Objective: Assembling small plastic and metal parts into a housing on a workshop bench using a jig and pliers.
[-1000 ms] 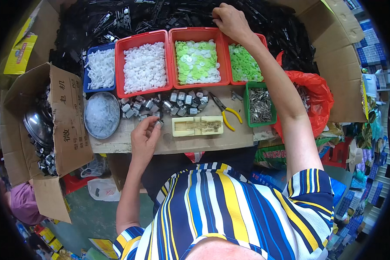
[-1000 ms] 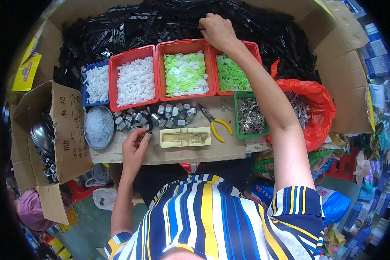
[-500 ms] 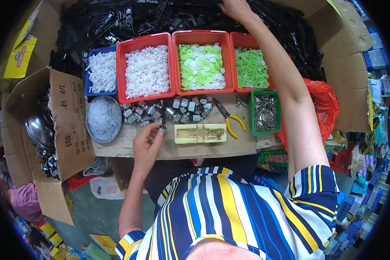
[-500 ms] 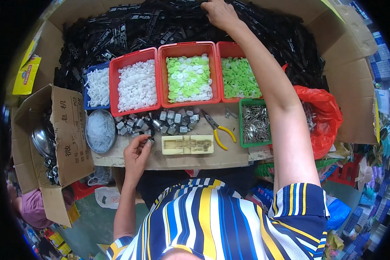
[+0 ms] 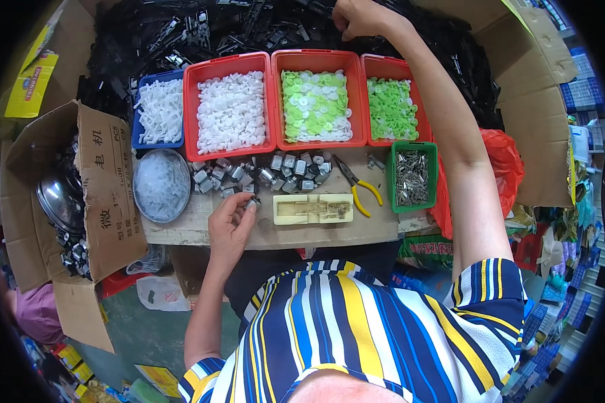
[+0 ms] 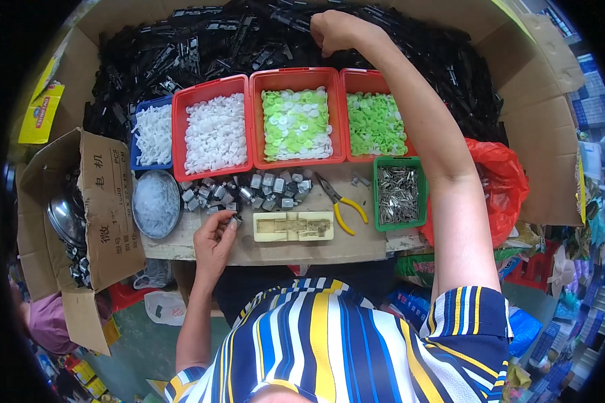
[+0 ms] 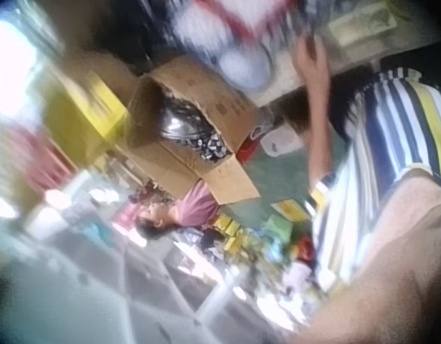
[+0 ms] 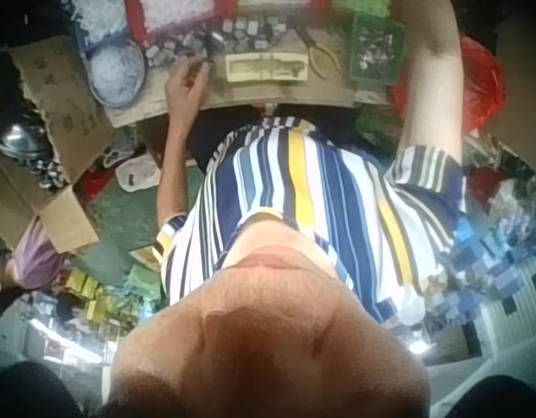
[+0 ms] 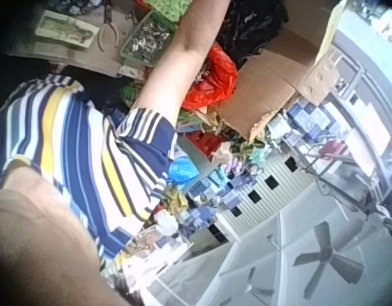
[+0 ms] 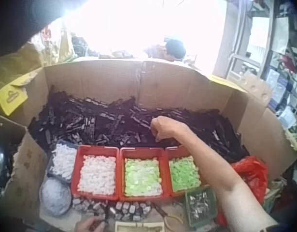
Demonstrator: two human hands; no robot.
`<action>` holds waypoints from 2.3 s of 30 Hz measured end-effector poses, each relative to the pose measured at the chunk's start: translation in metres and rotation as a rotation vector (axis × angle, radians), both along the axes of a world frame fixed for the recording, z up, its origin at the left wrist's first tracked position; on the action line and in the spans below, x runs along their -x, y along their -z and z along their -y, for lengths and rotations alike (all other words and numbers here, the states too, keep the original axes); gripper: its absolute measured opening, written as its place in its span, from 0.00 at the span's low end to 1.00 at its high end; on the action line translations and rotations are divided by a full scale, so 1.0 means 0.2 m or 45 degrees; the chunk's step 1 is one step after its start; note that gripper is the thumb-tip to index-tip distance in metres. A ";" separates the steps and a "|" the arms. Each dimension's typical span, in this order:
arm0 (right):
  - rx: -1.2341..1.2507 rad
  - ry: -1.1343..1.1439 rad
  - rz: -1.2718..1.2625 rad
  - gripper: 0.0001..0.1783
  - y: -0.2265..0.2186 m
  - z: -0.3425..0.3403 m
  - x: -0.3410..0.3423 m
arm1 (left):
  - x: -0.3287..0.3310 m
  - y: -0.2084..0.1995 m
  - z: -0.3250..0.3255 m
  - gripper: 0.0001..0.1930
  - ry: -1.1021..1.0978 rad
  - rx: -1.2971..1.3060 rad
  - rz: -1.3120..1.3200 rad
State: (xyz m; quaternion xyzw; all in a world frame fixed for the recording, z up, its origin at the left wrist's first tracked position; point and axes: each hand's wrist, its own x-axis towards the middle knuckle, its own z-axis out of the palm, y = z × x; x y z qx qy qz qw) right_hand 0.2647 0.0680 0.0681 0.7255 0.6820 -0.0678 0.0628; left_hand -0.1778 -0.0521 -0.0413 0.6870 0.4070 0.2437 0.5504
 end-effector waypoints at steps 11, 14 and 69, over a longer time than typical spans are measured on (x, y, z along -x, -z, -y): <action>-0.760 -0.075 -0.075 0.18 0.18 -0.16 0.01 | 0.00 -0.01 -0.01 0.12 0.022 -0.028 -0.008; -0.885 -0.091 -0.011 0.13 0.24 -0.20 -0.01 | 0.00 0.00 -0.01 0.12 0.033 -0.038 -0.010; -0.798 -0.183 -0.907 0.14 0.32 1.16 1.23 | -0.06 -0.06 0.17 0.12 0.005 1.142 0.850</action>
